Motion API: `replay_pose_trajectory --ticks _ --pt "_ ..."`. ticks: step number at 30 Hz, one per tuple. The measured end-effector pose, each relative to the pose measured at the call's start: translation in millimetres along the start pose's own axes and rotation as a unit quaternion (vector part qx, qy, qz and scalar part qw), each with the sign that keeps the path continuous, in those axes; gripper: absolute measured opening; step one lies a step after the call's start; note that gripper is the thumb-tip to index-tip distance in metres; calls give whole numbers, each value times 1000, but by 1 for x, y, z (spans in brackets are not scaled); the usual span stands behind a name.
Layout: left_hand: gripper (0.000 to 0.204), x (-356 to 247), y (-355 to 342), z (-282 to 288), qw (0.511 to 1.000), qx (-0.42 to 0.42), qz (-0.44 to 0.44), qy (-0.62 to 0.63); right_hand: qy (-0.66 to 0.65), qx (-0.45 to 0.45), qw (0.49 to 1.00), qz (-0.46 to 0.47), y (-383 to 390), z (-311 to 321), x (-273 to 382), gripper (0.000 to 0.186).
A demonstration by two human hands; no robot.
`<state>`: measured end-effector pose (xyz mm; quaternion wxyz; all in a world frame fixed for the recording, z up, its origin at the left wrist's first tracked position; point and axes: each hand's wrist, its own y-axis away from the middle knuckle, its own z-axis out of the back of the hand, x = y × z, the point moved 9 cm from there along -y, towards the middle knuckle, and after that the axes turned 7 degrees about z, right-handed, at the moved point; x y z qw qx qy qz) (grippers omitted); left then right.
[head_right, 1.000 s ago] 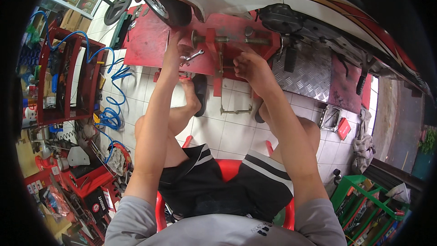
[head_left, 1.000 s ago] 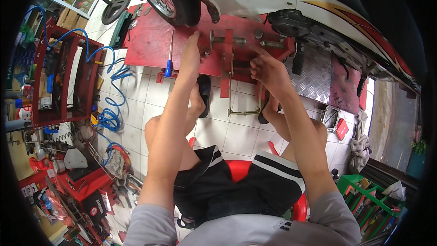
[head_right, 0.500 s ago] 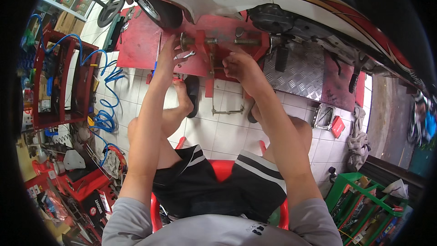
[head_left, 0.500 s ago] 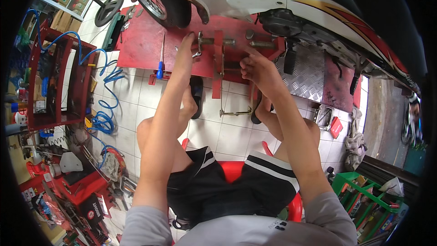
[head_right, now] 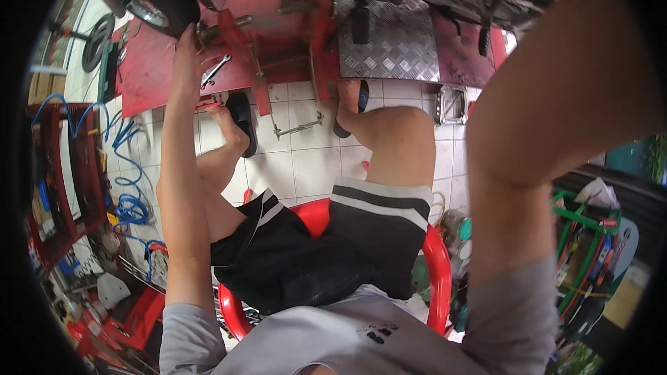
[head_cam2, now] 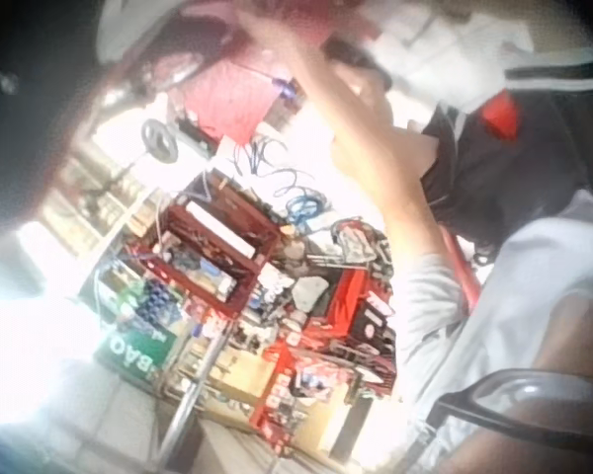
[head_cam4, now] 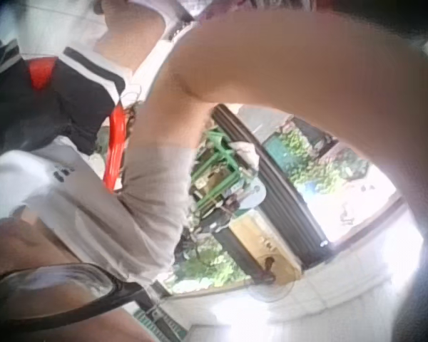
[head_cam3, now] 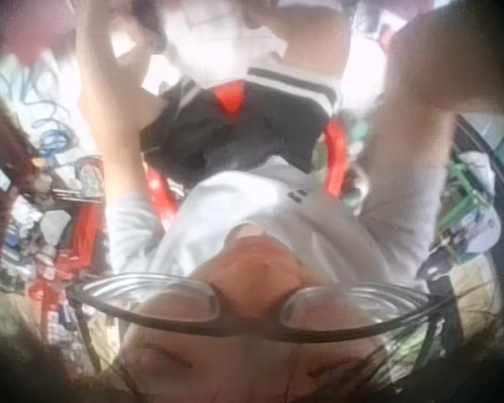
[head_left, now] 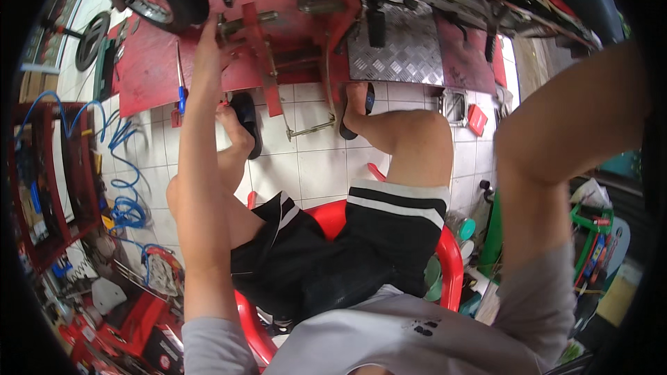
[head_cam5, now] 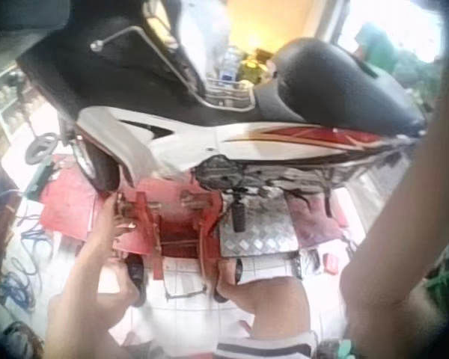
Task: The person sits on a stool and works on the underside of a motorcycle elevated on a red lift. They use a wrench to tighten bolts on the motorcycle's frame and handle various metal components and tools on the lift platform.
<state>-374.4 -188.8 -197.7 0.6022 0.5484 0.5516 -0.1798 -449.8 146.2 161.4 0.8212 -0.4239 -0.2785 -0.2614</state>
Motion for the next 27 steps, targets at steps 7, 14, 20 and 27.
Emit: replay_pose_trajectory --ticks 7,14,20,27 --pt "48 -8 1 12 1000 -6 -5 5 341 46 938 -42 16 54 -84 48" --pt "51 -22 8 15 997 -46 -61 -11 395 50 915 -65 27 64 -113 37" --pt "52 -17 -2 16 995 -5 -92 41 422 53 904 -44 22 57 -114 28" --pt "56 -21 6 20 995 -71 -76 9 231 24 961 151 6 -85 -56 19"
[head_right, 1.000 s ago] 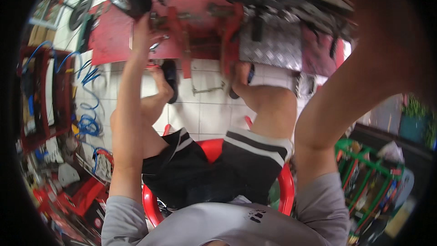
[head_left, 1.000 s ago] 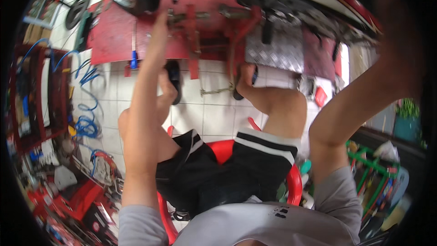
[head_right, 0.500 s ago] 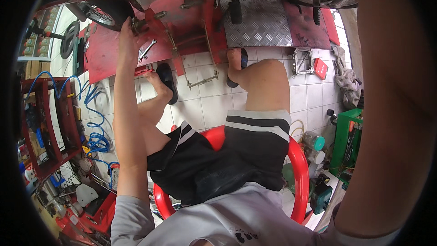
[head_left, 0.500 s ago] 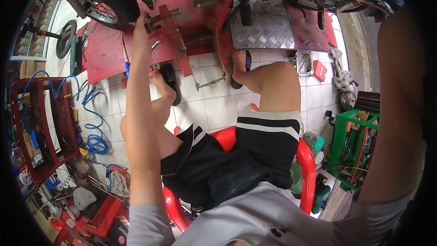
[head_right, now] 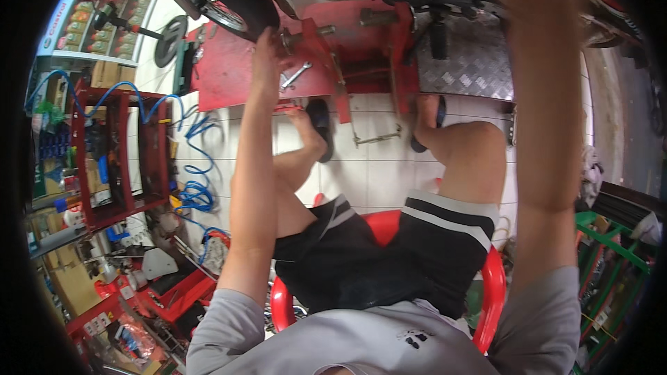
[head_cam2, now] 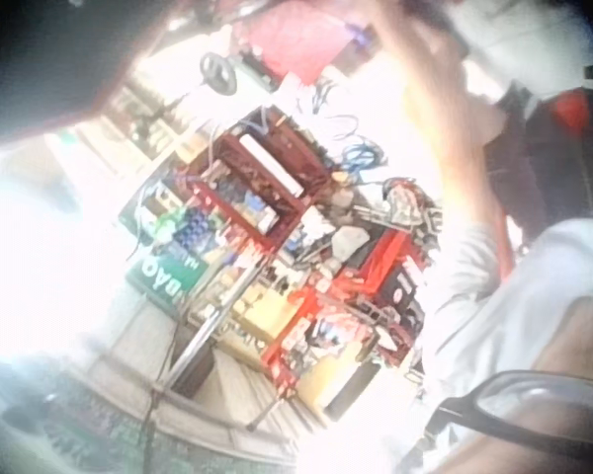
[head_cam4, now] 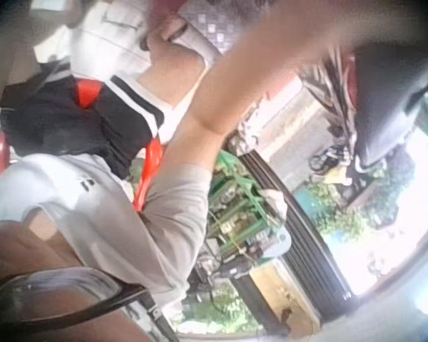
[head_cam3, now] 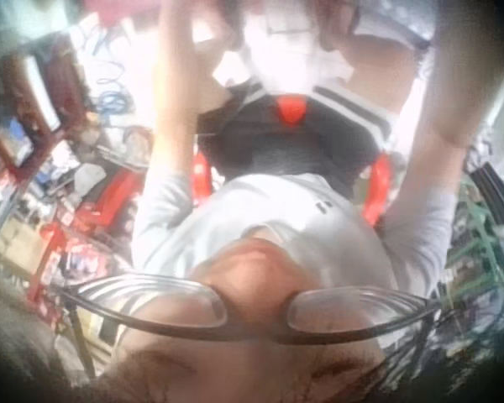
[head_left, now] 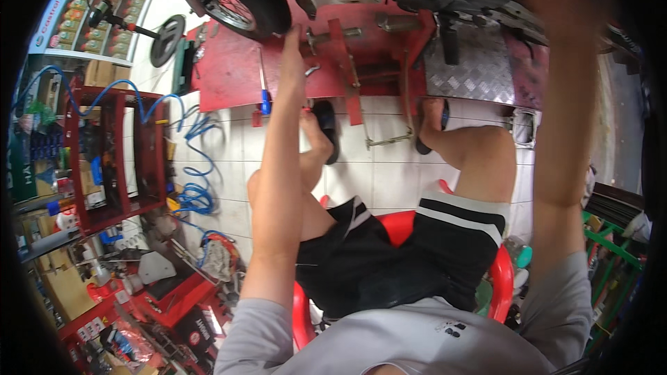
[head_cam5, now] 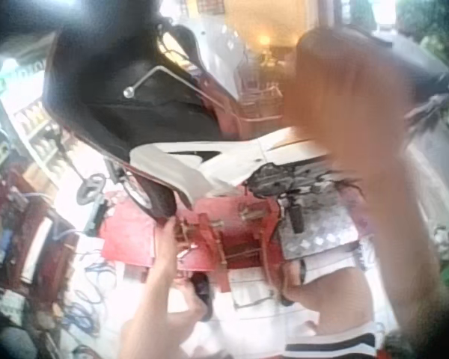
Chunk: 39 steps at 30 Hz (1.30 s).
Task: The person sits on a stool and works on the underside of a motorcycle elevated on a red lift. They use a wrench to tighten bolts on the motorcycle's frame and handle various metal components and tools on the lift platform.
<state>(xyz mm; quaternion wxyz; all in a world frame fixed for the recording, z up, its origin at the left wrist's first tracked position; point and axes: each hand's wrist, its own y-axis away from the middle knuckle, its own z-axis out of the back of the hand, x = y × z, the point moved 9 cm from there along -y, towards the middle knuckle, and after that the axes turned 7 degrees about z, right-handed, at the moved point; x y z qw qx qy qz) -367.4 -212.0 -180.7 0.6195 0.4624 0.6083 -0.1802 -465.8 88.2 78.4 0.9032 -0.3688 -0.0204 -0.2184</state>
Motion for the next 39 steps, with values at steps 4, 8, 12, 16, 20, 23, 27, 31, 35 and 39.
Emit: replay_pose_trajectory --ticks 4,8,12,16,20,23,27,31,35,39 --pt "50 14 13 26 988 -36 133 -68 -605 102 714 -336 66 -173 48 29" --pt "47 -9 17 5 999 -38 20 -20 -582 199 624 -482 142 -265 46 25" --pt "48 5 6 35 996 -39 66 -38 -652 145 570 -478 125 -279 45 48" --pt "51 -3 9 31 996 -62 53 21 -682 123 540 -478 117 -285 40 54" --pt "54 -9 19 32 996 -77 40 -6 -691 123 526 -480 116 -282 48 62" --pt "54 -3 17 36 996 -68 64 -9 -687 114 530 -483 115 -277 48 65" --pt "52 -17 30 18 988 -143 -19 48 -687 59 528 -496 116 -275 41 49" --pt "51 9 11 44 995 -42 82 -34 -717 108 494 -479 114 -281 47 51" --pt "50 -1 18 29 993 -102 50 43 -687 97 521 -497 118 -281 44 53" --pt "52 17 11 38 991 -55 117 20 -725 72 496 -473 114 -274 45 53"
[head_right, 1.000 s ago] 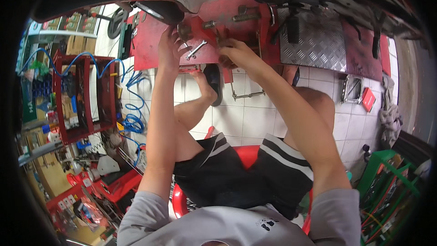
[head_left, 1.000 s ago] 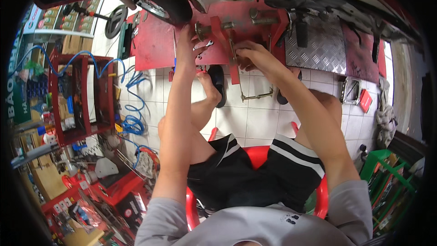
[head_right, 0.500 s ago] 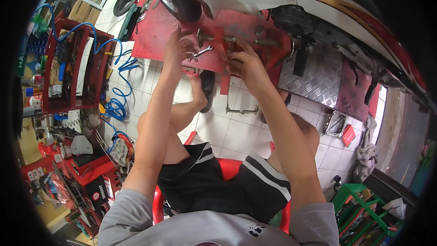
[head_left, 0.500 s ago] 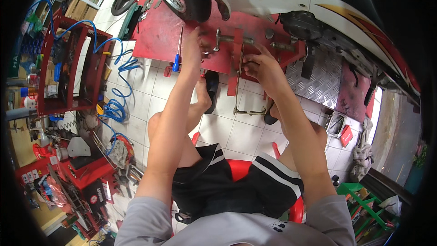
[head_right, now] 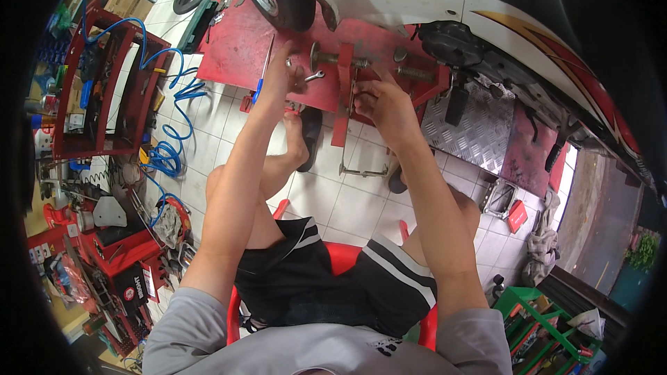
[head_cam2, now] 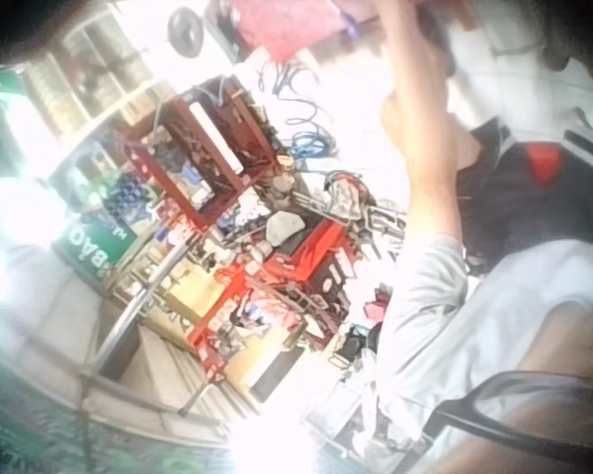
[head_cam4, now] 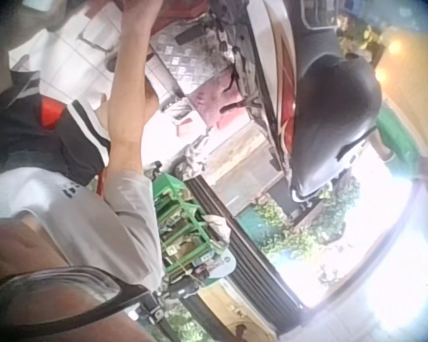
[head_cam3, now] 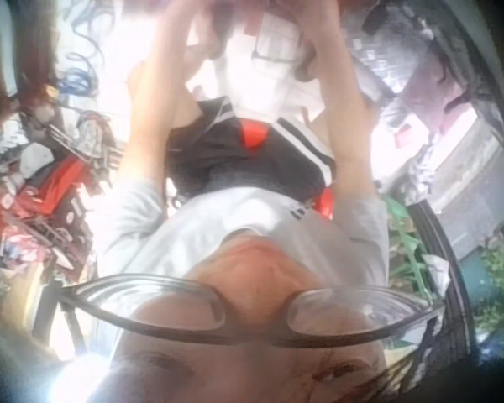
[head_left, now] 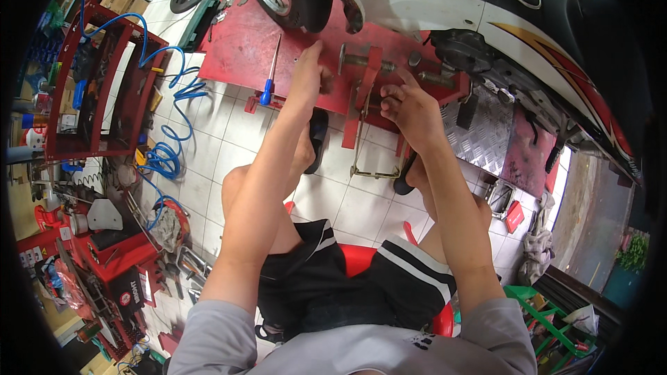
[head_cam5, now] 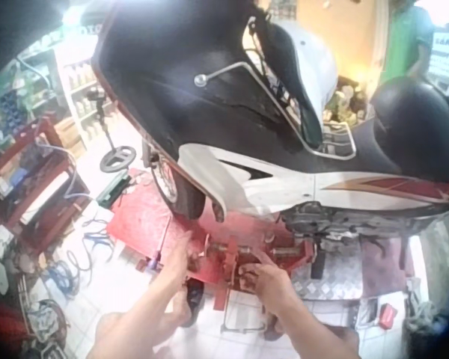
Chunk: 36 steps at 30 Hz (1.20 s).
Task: The person sits on a stool and works on the underside of a motorcycle elevated on a red lift. They use a wrench to tighten bolts on the motorcycle's frame and handle various metal components and tools on the lift platform.
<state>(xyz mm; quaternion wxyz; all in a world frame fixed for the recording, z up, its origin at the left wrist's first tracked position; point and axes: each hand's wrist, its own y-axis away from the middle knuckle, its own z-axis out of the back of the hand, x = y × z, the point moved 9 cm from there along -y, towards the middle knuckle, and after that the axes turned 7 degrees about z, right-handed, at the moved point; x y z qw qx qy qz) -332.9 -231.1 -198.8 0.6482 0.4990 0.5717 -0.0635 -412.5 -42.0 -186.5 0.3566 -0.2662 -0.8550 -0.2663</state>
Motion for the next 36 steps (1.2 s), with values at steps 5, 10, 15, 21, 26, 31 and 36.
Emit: replay_pose_trajectory --ticks 5,10,15,21,26,31,36 --pt "58 -15 13 -8 998 4 -67 -6 -11 21 1000 -7 -1 3 0 51" --pt "60 -24 23 -24 993 35 -108 22 1 6 999 -42 -5 17 -7 38" --pt "61 -12 17 -24 998 53 -34 -4 3 -49 998 -28 -2 23 -3 36" --pt "53 -14 15 -14 997 -26 -74 -20 11 -33 999 -27 0 22 0 45" --pt "49 -9 3 1 998 33 -53 -10 11 -7 1000 -19 -2 11 1 49" --pt "50 -17 14 -11 996 2 -81 27 8 7 1000 -15 -2 13 1 52" --pt "52 -11 14 -6 1000 -3 -29 7 13 16 1000 -15 0 8 2 53"
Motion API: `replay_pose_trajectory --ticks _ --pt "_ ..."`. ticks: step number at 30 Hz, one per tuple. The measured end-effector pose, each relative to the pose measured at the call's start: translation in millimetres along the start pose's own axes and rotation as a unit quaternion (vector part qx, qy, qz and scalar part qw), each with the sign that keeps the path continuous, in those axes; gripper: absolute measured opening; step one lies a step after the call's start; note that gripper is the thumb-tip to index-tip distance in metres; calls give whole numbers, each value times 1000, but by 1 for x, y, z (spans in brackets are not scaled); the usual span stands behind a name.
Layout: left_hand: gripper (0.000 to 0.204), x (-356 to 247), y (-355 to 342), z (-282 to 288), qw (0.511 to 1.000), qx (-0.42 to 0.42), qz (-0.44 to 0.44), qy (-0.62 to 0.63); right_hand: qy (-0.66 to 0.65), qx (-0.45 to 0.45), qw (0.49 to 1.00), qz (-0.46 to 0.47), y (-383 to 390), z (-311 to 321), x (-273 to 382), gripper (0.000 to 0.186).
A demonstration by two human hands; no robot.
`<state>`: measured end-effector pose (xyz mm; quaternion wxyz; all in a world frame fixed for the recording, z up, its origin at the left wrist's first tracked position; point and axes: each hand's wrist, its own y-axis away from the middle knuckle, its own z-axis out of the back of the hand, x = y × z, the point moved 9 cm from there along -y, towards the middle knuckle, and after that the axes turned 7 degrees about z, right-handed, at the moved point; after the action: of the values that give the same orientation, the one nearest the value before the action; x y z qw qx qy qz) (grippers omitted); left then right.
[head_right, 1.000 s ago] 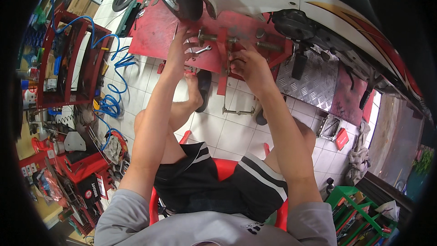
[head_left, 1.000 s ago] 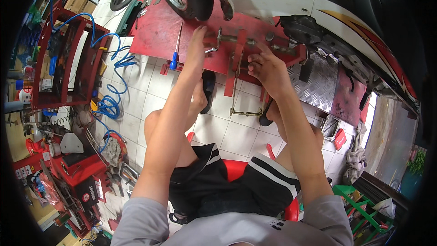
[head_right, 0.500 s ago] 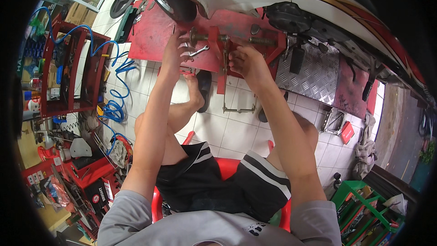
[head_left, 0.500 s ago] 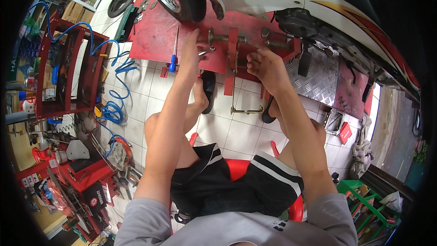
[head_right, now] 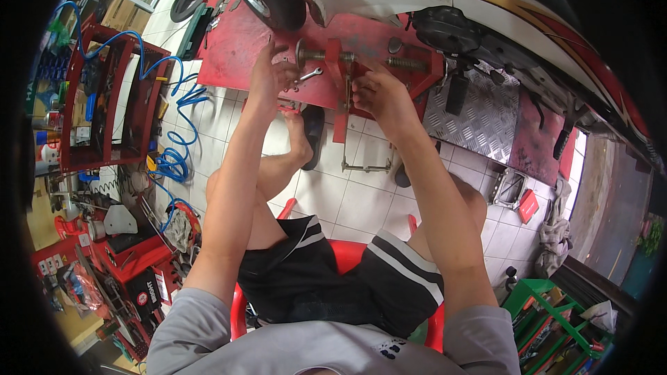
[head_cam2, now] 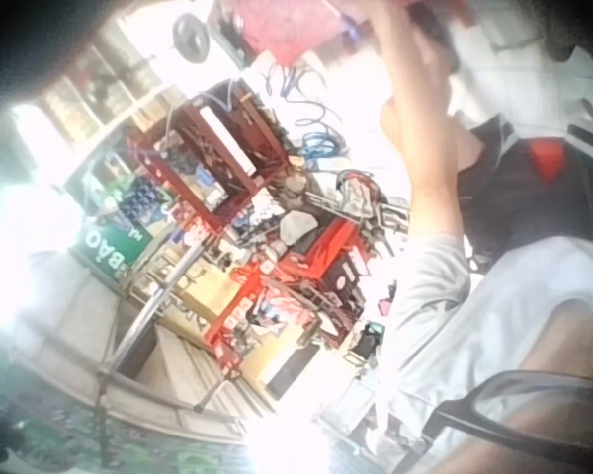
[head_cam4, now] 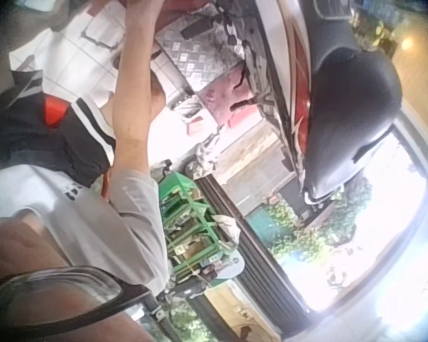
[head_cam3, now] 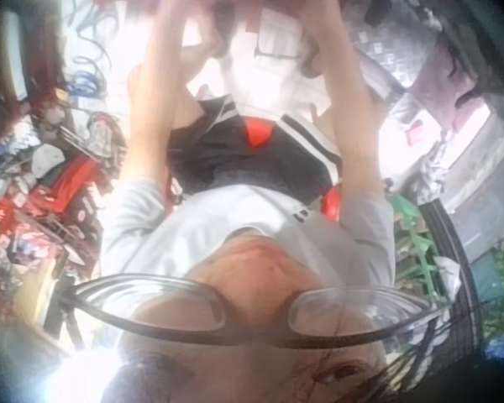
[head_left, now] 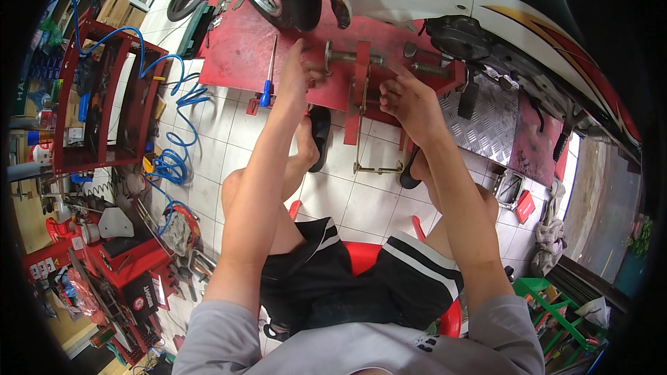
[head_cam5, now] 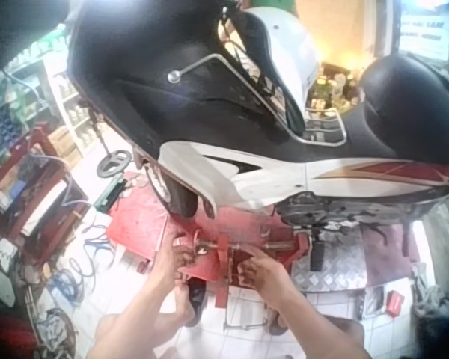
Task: The person sits on a stool and works on the underside of a motorcycle elevated on a red lift. They use a wrench to tighten bolts on the motorcycle's frame and handle various metal components and tools on the lift platform.
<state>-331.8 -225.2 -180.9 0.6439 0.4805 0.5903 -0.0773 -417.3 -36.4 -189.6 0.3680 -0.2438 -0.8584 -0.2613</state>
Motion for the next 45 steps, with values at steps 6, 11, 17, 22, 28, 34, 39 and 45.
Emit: replay_pose_trajectory --ticks 6,11,17,22,28,34,39,45 --pt "51 -18 12 -15 995 -16 -92 34 -7 2 1000 11 -2 5 -2 55" --pt "48 -1 0 -7 997 70 -9 41 6 14 1000 27 -1 -6 4 61" --pt "48 -9 0 -7 996 39 -77 6 30 54 998 11 2 -12 3 65" --pt "48 -20 18 -30 992 92 -76 44 16 57 998 14 1 -12 4 65" --pt "44 -2 1 -9 998 33 -8 -53 35 64 997 8 0 -13 3 66" --pt "42 2 0 -13 993 24 22 -117 40 45 998 16 -1 -12 5 61" --pt "47 4 -14 10 986 -40 14 -159 46 53 997 14 -2 -15 9 60" --pt "47 -8 -4 -13 989 8 -32 -143 66 42 997 17 -2 -8 13 61"
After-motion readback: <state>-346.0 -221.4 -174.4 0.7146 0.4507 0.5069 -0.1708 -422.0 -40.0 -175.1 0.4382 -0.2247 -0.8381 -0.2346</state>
